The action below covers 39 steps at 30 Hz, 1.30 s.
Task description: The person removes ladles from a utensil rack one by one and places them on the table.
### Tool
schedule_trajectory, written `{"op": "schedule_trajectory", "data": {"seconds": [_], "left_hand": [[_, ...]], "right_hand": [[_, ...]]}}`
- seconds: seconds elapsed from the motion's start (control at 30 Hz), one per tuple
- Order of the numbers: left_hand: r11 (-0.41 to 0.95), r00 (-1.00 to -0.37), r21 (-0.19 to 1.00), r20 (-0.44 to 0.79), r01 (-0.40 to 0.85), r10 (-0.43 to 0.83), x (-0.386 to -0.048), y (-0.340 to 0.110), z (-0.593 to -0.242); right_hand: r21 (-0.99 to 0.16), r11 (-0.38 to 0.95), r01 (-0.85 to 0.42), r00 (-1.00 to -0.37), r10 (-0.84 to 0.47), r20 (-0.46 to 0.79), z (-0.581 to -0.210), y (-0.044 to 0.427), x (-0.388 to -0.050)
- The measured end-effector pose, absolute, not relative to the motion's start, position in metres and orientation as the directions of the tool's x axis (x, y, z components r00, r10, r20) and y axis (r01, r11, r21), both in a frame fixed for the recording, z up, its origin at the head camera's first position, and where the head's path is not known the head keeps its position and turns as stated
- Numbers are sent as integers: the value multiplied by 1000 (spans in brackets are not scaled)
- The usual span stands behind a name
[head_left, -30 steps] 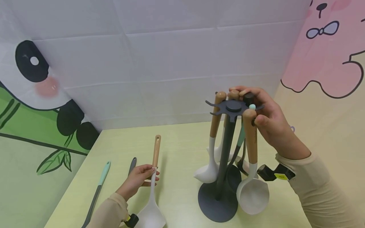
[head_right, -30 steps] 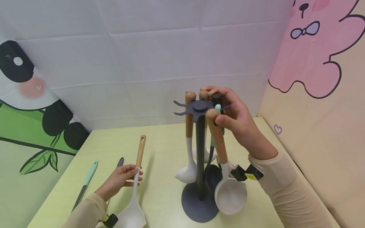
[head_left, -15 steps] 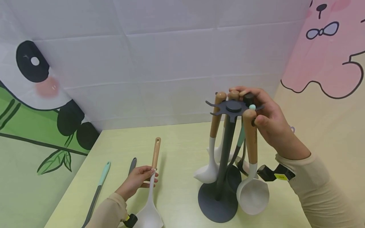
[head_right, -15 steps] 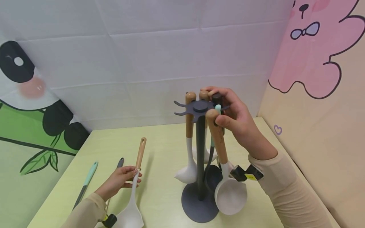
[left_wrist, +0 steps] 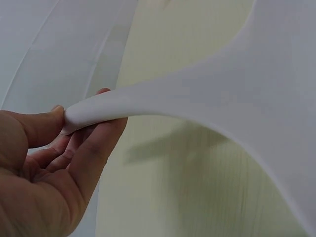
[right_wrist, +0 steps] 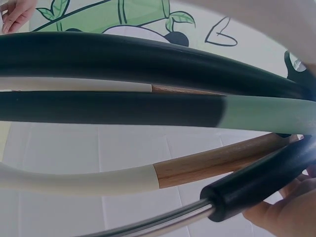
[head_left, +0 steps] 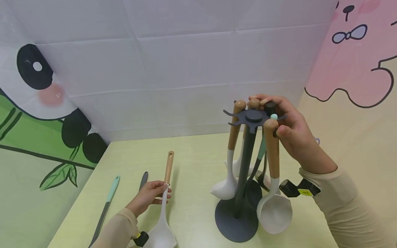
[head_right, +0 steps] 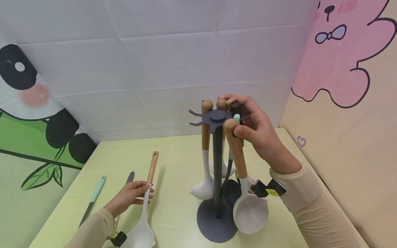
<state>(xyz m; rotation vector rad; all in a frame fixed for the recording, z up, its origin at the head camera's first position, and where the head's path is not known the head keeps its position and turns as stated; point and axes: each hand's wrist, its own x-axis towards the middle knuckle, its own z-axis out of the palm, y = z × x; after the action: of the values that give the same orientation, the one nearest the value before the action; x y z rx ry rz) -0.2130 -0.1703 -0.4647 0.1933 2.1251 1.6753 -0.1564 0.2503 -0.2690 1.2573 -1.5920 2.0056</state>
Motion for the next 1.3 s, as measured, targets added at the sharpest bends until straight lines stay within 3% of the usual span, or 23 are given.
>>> {"op": "schedule_trajectory", "data": {"seconds": [0.37, 0.7, 1.3], "left_hand": [[330, -899, 931, -274, -158, 341, -218, -170, -468], [363, -895, 916, -297, -169, 332, -223, -169, -471], [395, -882, 899, -333, -191, 332, -230, -173, -478]], "right_hand": [[-625, -366, -690, -558, -282, 781, -270, 250, -157], [-654, -342, -675, -587, -289, 757, -267, 250, -154], [-650, -359, -670, -583, -287, 760, -269, 251, -156]]}}
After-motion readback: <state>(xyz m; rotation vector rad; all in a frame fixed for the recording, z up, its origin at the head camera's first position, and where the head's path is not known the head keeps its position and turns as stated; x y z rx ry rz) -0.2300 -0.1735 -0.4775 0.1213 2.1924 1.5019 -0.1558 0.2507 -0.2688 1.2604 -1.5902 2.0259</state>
